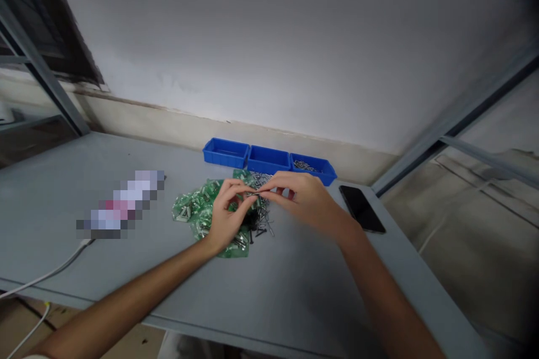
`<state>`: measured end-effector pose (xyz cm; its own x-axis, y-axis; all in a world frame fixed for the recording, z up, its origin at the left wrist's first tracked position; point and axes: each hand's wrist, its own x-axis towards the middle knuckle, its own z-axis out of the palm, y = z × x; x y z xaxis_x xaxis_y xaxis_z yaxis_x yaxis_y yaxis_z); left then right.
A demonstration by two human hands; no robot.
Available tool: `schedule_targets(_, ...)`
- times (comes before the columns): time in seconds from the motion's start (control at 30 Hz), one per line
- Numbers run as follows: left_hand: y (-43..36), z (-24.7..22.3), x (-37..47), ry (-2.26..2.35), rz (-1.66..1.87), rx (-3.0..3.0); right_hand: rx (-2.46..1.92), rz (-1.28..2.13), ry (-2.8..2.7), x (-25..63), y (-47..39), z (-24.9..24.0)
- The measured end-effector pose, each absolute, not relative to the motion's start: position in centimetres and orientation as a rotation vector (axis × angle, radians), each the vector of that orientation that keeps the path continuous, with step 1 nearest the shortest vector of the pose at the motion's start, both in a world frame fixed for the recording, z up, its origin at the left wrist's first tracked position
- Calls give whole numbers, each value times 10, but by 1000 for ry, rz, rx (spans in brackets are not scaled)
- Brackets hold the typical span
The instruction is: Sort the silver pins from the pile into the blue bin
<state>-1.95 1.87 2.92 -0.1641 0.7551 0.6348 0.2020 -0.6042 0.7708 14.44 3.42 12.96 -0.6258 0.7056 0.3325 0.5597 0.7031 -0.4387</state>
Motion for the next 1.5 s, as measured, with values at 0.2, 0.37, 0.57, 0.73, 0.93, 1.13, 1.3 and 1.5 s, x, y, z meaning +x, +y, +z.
schedule_targets(0.2, 14, 30, -19, 1112, 1851, 1683, -995, 380, -2532, 138, 33, 120)
schedule_targets(0.37, 15, 29, -18, 1081, 1852, 1705, -962, 407, -2592, 136, 34, 117)
schedule_targets(0.57, 16, 30, -18, 1095, 1792, 1752, -1009, 497, -2390, 147, 34, 132)
schedule_targets(0.73, 20, 23, -15, 1144, 1654, 1620, -1141, 627, -2180, 169, 71, 119)
schedule_targets(0.93, 21, 20, -14, 1178, 1510, 1697, -1410, 894, -1540, 225, 138, 80)
schedule_targets(1.13, 19, 16, -11, 1155, 1437, 1799, -1474, 883, -1302, 241, 152, 63)
schedule_targets(1.3, 22, 16, -13, 1176, 1471, 1820, -1402, 964, -1529, 233, 144, 68)
schedule_targets(1.5, 22, 19, -13, 1207, 1492, 1816, -1403, 829, -2101, 210, 131, 61)
